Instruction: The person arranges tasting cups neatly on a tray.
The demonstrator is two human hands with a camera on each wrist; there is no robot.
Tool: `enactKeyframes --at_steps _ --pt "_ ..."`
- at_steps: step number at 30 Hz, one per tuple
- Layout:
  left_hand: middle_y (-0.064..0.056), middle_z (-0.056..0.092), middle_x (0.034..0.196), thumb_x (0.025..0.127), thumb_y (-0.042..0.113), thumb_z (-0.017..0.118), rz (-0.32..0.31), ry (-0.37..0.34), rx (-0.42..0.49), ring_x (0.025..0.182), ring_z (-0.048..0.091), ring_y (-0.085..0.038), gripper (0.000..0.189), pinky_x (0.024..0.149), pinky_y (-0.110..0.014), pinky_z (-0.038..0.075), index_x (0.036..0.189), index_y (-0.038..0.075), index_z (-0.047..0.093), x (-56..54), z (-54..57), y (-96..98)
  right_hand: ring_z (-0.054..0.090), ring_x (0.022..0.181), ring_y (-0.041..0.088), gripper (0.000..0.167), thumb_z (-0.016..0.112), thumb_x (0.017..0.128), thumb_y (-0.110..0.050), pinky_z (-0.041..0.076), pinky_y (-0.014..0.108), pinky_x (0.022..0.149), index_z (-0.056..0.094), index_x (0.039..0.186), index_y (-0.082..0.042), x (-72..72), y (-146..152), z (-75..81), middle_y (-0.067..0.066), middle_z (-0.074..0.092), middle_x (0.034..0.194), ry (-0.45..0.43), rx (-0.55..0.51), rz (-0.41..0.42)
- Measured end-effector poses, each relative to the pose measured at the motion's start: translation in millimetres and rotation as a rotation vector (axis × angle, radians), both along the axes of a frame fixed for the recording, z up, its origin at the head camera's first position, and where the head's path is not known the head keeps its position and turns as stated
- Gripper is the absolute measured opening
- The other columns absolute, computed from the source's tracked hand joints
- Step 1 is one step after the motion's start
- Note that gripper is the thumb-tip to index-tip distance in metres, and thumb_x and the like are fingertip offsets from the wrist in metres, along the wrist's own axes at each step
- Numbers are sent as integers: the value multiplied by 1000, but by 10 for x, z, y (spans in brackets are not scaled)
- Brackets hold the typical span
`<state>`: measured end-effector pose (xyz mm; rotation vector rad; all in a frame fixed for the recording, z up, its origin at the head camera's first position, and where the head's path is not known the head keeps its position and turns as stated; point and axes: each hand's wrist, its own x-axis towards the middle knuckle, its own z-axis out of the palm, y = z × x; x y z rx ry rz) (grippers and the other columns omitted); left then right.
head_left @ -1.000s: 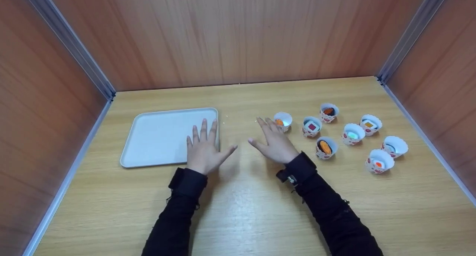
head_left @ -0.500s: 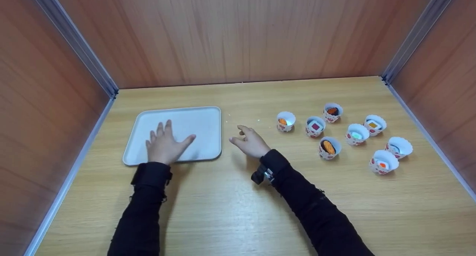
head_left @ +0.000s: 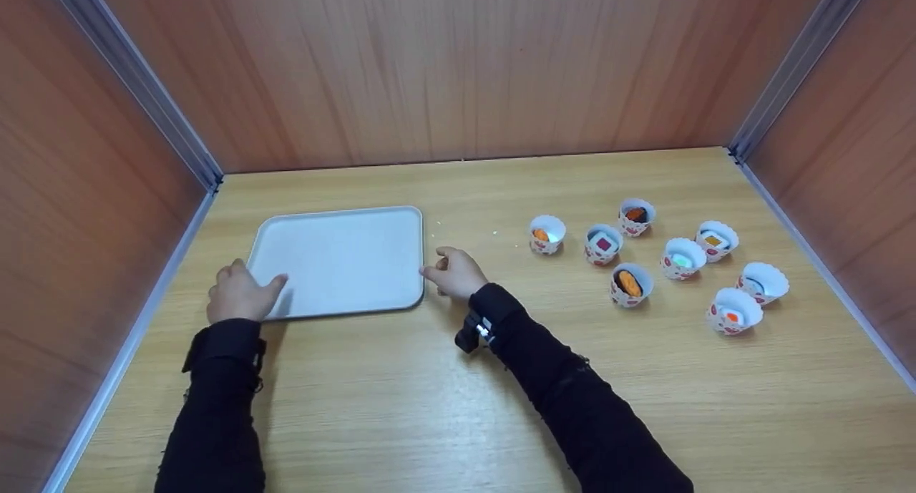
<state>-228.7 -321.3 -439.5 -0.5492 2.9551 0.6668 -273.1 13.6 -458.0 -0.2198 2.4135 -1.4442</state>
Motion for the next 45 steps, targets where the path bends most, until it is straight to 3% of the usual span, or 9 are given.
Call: enactKeyframes --at_steps 4,6,11,17,22,30,45 --pt "-45 26 143 95 44 50 12 -55 43 126 33 -62 89 104 -65 35 148 -16 11 49 -29 -141 67 70 16 62 63 93 -22 50 19 64 40 142 8 -1 -77 -33 2 58 94 13 33 -2" --pt "-46 30 141 96 40 49 12 -60 67 125 36 -61 85 105 -63 35 147 -18 12 60 -43 -183 65 65 14 49 63 93 -20 46 18 58 49 131 10 0 -119 -53 -2 56 83 6 25 -2" --pt "-45 40 135 94 24 47 31 -24 97 125 42 -57 67 105 -58 38 139 -22 29 59 -92 -245 55 55 9 18 63 92 -13 44 17 50 61 96 4 -2 -228 -94 -4 52 68 12 24 -31" --pt "-38 49 132 89 8 40 88 11 128 123 48 -51 49 104 -56 40 130 -17 49 52 -131 -298 57 73 14 22 65 86 -10 45 22 68 71 105 1 -21 -330 -127 4 64 82 122 179 -112" --pt "-35 55 128 89 7 41 145 20 167 117 52 -49 44 100 -54 43 126 -13 56 51 -140 -301 60 88 25 18 66 85 -10 49 34 81 68 98 2 -19 -381 -128 13 69 94 171 254 -140" --pt "-34 60 120 87 2 43 146 52 139 110 56 -49 38 94 -53 46 117 -13 61 39 -154 -314 61 86 26 11 65 83 -5 49 33 77 65 92 0 -35 -390 -99 13 69 93 180 304 -133" --pt "-32 63 113 83 2 50 115 38 106 103 58 -49 32 89 -53 47 108 -12 64 92 -84 -299 58 84 24 16 68 81 -7 45 31 72 61 94 0 -27 -310 -71 11 66 92 132 340 -91"
